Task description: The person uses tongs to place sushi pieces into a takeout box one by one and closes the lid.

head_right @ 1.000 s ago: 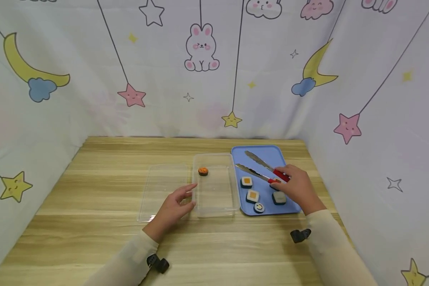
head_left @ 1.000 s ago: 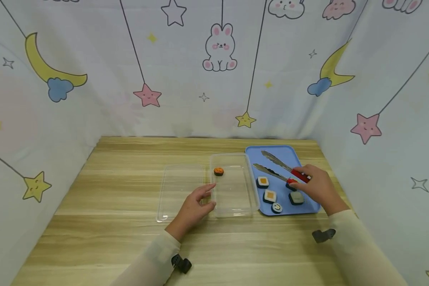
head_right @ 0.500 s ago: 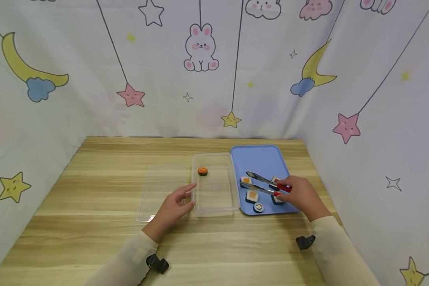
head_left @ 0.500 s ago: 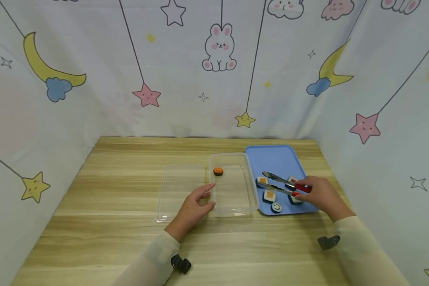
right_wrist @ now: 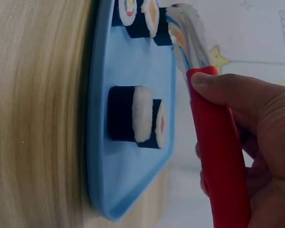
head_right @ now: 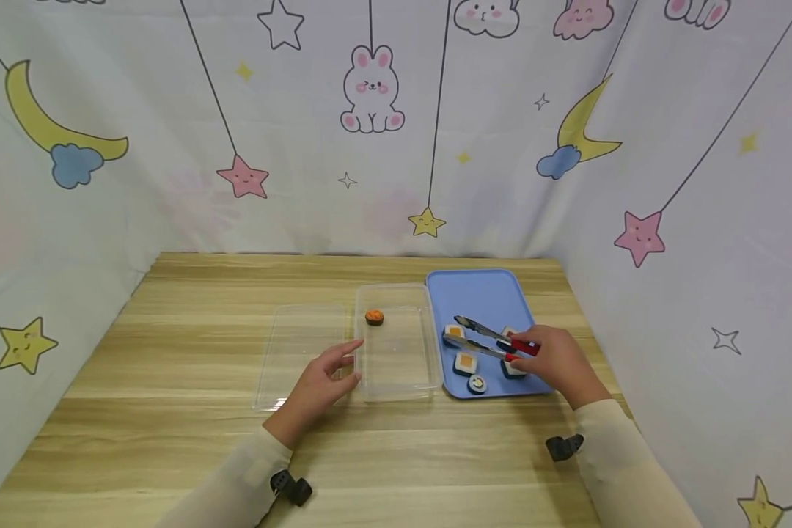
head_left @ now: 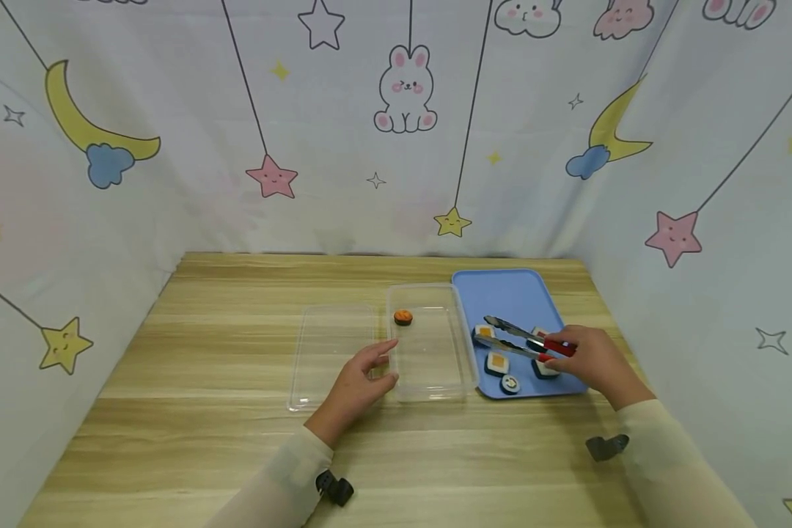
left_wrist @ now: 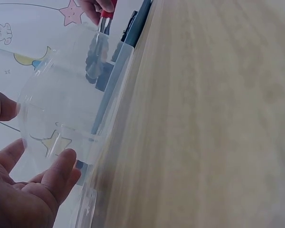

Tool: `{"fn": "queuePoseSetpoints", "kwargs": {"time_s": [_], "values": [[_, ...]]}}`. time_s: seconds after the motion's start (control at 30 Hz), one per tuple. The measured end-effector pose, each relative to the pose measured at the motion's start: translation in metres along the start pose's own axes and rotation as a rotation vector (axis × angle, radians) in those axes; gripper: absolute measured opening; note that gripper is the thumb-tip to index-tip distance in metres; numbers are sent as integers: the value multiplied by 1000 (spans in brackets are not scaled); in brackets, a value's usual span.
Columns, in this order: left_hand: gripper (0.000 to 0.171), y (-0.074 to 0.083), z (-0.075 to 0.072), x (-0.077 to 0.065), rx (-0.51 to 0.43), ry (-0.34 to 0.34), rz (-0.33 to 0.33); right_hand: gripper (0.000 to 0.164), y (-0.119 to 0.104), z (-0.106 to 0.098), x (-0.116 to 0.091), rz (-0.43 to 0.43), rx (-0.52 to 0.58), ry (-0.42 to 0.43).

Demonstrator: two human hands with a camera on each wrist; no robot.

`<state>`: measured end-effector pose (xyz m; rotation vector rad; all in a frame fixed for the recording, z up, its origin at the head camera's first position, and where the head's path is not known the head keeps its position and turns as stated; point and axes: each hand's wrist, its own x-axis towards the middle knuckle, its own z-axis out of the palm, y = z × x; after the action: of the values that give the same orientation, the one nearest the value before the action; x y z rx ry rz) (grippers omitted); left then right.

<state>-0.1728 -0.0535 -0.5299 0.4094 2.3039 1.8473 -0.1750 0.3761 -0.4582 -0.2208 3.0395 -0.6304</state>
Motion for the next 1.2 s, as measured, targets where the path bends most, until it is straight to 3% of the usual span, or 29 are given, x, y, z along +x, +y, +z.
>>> {"fn": "queuePoseSetpoints", "kwargs": {"time_s": [0.4, 0.63, 0.83, 1.03, 1.2], "values": [[58, 2, 1, 0, -12, 17, 24, 51, -10, -33, 1, 11, 46, 96], [59, 3, 3, 0, -27, 39, 32, 49, -35, -48, 12, -27, 91, 96], [57, 2, 3, 0, 11, 57, 38, 46, -70, -33, 37, -123, 73, 24], [55, 0, 4, 1, 34, 76, 47, 43, -98, -9, 61, -263, -3, -53], [55, 2, 5, 1, 43, 72, 47, 38, -115, 5, 71, -320, -80, -107]]}}
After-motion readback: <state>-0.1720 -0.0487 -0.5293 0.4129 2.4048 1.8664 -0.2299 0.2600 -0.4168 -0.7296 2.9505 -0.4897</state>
